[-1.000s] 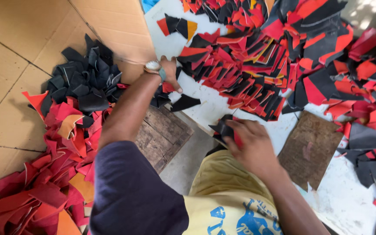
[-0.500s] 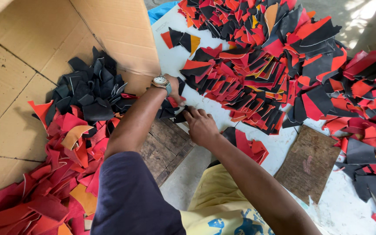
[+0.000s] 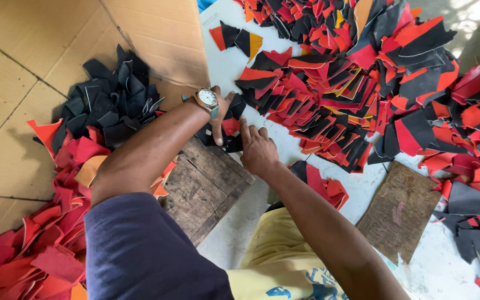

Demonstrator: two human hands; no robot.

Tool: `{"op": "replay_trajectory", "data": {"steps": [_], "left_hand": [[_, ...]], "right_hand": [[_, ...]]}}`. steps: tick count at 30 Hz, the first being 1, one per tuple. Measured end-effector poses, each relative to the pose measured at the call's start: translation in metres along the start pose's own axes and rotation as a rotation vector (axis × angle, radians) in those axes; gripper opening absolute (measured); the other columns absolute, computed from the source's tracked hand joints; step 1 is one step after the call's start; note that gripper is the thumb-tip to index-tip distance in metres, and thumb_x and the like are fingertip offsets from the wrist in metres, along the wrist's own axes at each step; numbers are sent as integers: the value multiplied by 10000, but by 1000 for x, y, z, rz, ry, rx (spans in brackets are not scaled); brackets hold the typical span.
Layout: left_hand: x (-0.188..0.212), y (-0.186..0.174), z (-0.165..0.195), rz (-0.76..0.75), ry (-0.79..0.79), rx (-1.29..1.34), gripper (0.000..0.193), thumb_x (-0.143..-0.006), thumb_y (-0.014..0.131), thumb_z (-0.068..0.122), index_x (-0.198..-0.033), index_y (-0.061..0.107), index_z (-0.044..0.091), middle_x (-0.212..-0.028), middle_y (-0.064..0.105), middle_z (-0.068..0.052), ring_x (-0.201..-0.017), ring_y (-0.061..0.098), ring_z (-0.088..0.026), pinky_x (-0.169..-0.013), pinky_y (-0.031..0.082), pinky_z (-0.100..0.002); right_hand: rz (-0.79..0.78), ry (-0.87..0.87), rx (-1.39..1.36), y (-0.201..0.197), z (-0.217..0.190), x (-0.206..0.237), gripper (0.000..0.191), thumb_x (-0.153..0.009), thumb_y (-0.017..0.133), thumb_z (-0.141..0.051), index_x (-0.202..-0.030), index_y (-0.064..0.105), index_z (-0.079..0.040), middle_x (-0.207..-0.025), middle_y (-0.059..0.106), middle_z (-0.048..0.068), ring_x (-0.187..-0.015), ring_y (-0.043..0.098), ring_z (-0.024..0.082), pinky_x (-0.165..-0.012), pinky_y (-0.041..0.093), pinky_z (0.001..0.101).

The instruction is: The person cuts red, black, and orange fabric pieces using shears on a white table. They repeatedly pick up fabric, trim edges, and place the cut pieces into a cardboard box.

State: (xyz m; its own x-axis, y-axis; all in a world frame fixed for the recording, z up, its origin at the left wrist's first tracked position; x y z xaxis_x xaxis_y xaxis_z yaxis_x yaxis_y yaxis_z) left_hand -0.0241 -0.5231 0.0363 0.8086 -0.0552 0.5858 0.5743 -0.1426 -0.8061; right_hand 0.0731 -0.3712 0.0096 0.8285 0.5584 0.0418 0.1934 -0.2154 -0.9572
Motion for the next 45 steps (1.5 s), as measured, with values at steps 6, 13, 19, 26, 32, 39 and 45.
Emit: {"op": "replay_trajectory", "data": {"steps": [6,13,19,26,32,39,45], "left_hand": [[4,5,8,-14,48,-39,1396,-400,1044,513,-1497,310,61,-1414,479,-279,-1246,556,-424,-1024,508,-446],[9,-7,2,-67,214,-147,1584,-378,1105,420,-1596,154,75,-1472,394,-294,-1282,503,-438,-1029,489,-441],[52,53,32,46,394,-72,1049,-498,968,225,-1421,506,38,-1225,668,-240,-1110,680,-378,-919,577,-422],[96,40,58,204,399,133,361,-687,746,61,-1047,746,81,-962,735,-215,-948,710,-401,-834,574,-475],[110,-42,136,463,552,-76,225,-667,721,77,-886,766,51,-930,734,-224,-952,700,-404,-854,556,-504],[182,-156,297,821,761,-151,210,-751,672,54,-958,703,47,-882,711,-196,-825,699,-424,-671,555,-531],[220,-186,481,1620,1504,176,197,-945,636,77,-1134,604,36,-990,548,-122,-857,640,-311,-725,515,-453]], "right_hand": [[-14,39,-31,-5,0,3,1168,-709,849,-199,-1611,117,-80,-1359,499,91,-1261,458,341,-984,487,453],[-20,48,-70,-27,9,-32,1121,-701,825,-153,-1610,173,-98,-1358,493,86,-1263,460,336,-994,484,462],[18,30,54,10,2,13,987,-735,745,-112,-1598,264,-114,-1298,500,93,-1214,481,319,-936,498,461],[207,-109,-65,-5,4,38,404,-806,655,-72,-1206,683,-120,-1118,624,72,-1102,613,307,-903,539,420],[370,-134,-170,-74,63,68,382,-760,657,-42,-1139,684,-76,-1035,628,115,-1018,635,340,-849,534,442],[793,-119,-31,-217,170,198,520,-676,653,26,-1193,635,-26,-1035,594,148,-1030,619,388,-847,533,456],[963,205,327,-304,283,364,627,-674,684,99,-1281,647,-54,-1138,621,170,-1096,594,417,-885,504,490]]}}
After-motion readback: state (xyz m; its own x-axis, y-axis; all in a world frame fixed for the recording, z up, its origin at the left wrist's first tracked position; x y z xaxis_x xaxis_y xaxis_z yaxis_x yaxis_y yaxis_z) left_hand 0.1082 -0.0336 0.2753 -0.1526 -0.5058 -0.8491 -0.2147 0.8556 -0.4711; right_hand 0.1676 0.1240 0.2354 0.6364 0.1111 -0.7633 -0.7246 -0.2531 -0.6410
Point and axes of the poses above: each hand's wrist, its own x-axis away from the middle knuckle, its own y-axis out of the palm, z = x × y, the point moved 5 cm from there along -x, towards the middle knuckle
